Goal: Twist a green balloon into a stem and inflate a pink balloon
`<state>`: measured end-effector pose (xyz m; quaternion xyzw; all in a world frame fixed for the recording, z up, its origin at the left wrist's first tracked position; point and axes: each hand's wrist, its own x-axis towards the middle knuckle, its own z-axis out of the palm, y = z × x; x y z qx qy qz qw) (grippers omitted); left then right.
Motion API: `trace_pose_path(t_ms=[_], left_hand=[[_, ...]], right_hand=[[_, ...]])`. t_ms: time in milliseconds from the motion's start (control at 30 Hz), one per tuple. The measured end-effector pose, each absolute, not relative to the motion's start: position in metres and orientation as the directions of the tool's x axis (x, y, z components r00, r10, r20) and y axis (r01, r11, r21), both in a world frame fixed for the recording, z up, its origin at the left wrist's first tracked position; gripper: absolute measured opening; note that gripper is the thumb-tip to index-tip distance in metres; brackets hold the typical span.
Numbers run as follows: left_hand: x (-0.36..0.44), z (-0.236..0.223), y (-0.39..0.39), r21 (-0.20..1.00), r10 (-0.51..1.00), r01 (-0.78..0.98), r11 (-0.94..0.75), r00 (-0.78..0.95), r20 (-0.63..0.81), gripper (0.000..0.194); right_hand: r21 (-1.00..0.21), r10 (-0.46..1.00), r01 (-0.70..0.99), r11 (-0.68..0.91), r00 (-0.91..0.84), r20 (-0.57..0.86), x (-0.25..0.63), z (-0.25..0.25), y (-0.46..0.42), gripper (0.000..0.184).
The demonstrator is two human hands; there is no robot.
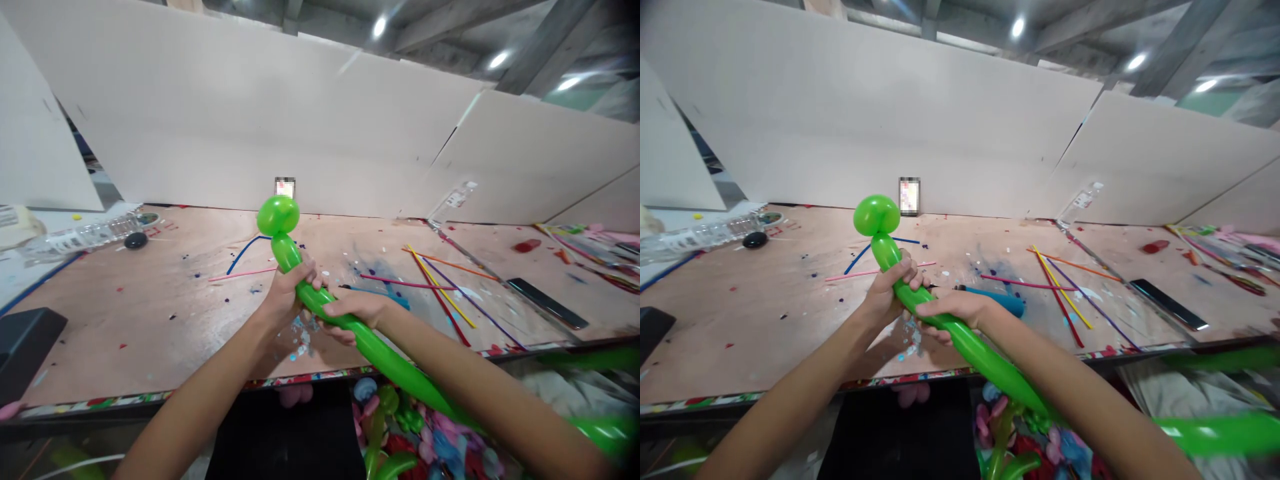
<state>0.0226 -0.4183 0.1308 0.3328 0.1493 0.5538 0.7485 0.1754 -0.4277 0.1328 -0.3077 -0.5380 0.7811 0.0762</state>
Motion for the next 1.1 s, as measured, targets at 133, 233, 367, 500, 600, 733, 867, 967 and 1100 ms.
trace_pose_path(t_ms=[133, 233, 367, 500, 600, 733, 867, 967, 1100], left_hand=[[0.029, 0.127, -0.419, 0.736, 0.931, -0.674, 0.061, 0.305, 0.202, 0.035], [0.036, 0.12, -0.417, 0.79, 0.97, -0.614, -0.006, 0.189, 0.154, 0.032], [0.044, 0.116, -0.415, 0.818, 0.996, -0.569, -0.085, -0.021, 0.088, 0.03], [0.044, 0.121, -0.414, 0.749, 0.997, -0.659, -0.071, -0.066, 0.037, 0.028], [0.039, 0.122, -0.412, 0.611, 0.999, -0.791, 0.028, 0.032, -0.004, 0.021], [0.028, 0.115, -0.41, 0.691, 0.997, -0.722, 0.038, 0.075, 0.023, 0.022], [0.018, 0.107, -0.41, 0.824, 0.993, -0.566, 0.017, 0.108, 0.053, 0.025], [0.01, 0.108, -0.41, 0.796, 0.978, -0.599, 0.085, 0.203, 0.048, 0.025], [-0.001, 0.113, -0.408, 0.729, 0.937, -0.674, 0.121, 0.32, 0.142, 0.029]], right_hand=[[-0.86, 0.548, 0.154, -0.487, -0.713, -0.438, 0.164, 0.12, -0.431, 0.034], [-0.903, 0.784, 0.387, -0.185, -0.496, -0.373, 0.151, 0.118, -0.436, 0.017], [-0.373, 0.935, 0.867, 0.329, -0.355, -0.002, 0.143, 0.125, -0.438, 0.02], [-0.032, 0.953, 0.954, 0.299, -0.297, 0.06, 0.143, 0.131, -0.437, 0.031], [0.088, 0.963, 0.966, 0.242, -0.251, 0.103, 0.147, 0.135, -0.435, 0.036], [0.109, 0.955, 0.962, 0.249, -0.262, 0.136, 0.153, 0.14, -0.437, 0.042], [0.089, 0.94, 0.951, 0.295, -0.306, 0.154, 0.159, 0.142, -0.438, 0.059], [-0.046, 0.947, 0.954, 0.297, -0.288, 0.144, 0.164, 0.142, -0.437, 0.056], [-0.496, 0.884, 0.746, 0.445, -0.453, 0.111, 0.173, 0.145, -0.434, 0.045]])
